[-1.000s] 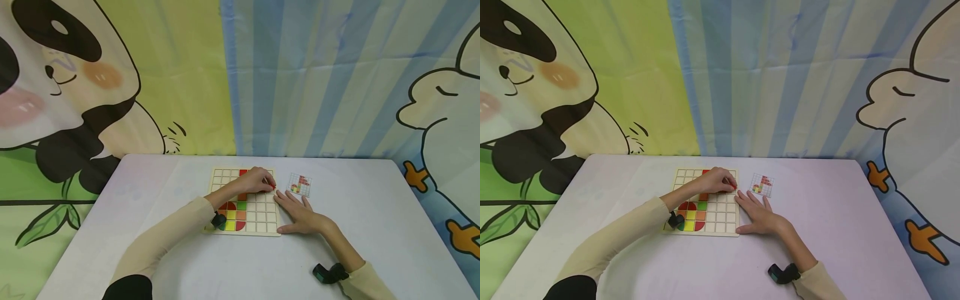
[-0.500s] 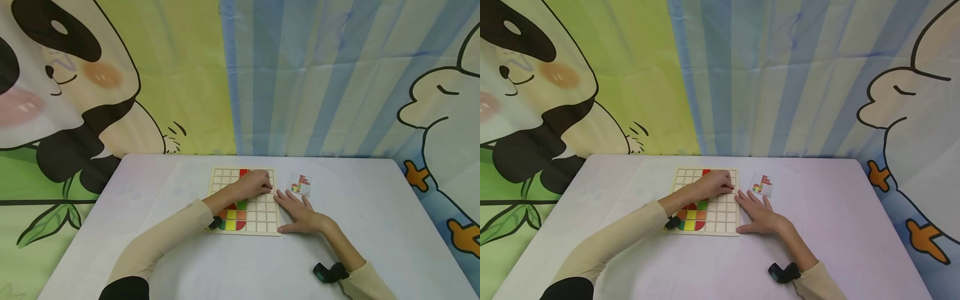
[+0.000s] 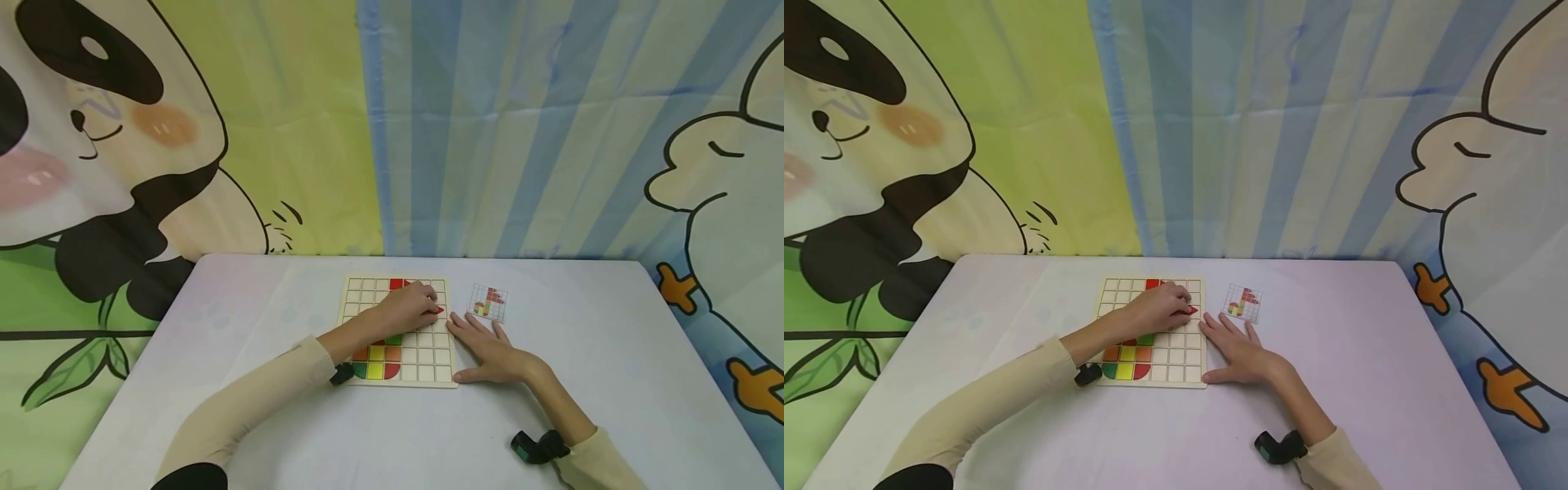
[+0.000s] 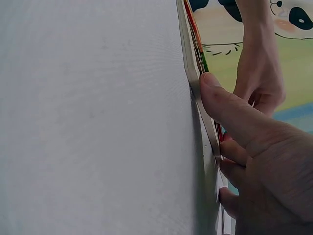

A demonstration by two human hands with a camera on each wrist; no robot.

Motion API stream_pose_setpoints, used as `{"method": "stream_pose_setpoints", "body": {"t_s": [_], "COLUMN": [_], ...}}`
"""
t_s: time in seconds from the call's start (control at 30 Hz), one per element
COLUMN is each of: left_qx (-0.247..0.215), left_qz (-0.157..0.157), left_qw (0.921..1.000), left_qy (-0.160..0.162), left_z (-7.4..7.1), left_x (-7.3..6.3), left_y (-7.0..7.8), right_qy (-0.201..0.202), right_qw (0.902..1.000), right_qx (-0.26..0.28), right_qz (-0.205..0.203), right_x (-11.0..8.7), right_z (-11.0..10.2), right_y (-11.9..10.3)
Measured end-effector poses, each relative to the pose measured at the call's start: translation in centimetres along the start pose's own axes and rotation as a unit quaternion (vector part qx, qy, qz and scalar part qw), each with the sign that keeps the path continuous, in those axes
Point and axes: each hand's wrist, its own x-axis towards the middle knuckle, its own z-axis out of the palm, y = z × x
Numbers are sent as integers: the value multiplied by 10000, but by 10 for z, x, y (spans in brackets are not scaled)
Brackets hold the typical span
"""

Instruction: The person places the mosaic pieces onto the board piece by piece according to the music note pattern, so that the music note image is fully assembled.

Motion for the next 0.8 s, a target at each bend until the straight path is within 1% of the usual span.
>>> {"method": "stream_pose_setpoints", "body": {"t_s": [0.07,0.13,0.2,0.3,0.37,0.43,0.47,0.53,0.6,0.63,0.7,0.8], "left_qx": [-289,-581,-773,-744,-549,-399,-382,-409,-533,-600,-626,-668], "left_qz": [-90,-200,-397,-767,-1153,-1686,-1978,-2548,-2960,-3061,-3144,-3162], "left_qw": [9995,9978,9951,9915,9887,9822,9770,9640,9511,9469,9428,9404], "left_qy": [72,255,469,738,782,732,694,645,702,776,915,1055], "left_z": [-5,-11,-17,-22,-21,-20,-19,-18,-18,-18,-18,-19], "left_x": [-11,-26,-46,-80,-103,-124,-133,-149,-161,-165,-172,-177], "left_y": [-4,-9,-14,-20,-23,-25,-26,-28,-31,-33,-37,-42], "right_qy": [-15,-19,-16,9,5,4,11,23,59,73,81,61], "right_qw": [10000,10000,10000,10000,10000,10000,10000,9999,10000,9999,9999,9999], "right_qx": [-42,-62,-39,-32,-45,-63,-58,-48,-43,-44,-63,-71], "right_qz": [-10,-19,-16,-9,35,64,75,88,63,55,47,56], "right_x": [1,2,2,2,0,-1,-2,-2,-1,-1,-1,-1], "right_z": [0,0,-1,-1,0,0,0,0,0,0,1,2], "right_y": [-1,-1,-2,-3,-2,-2,-2,-2,-2,-2,-2,-3]}}
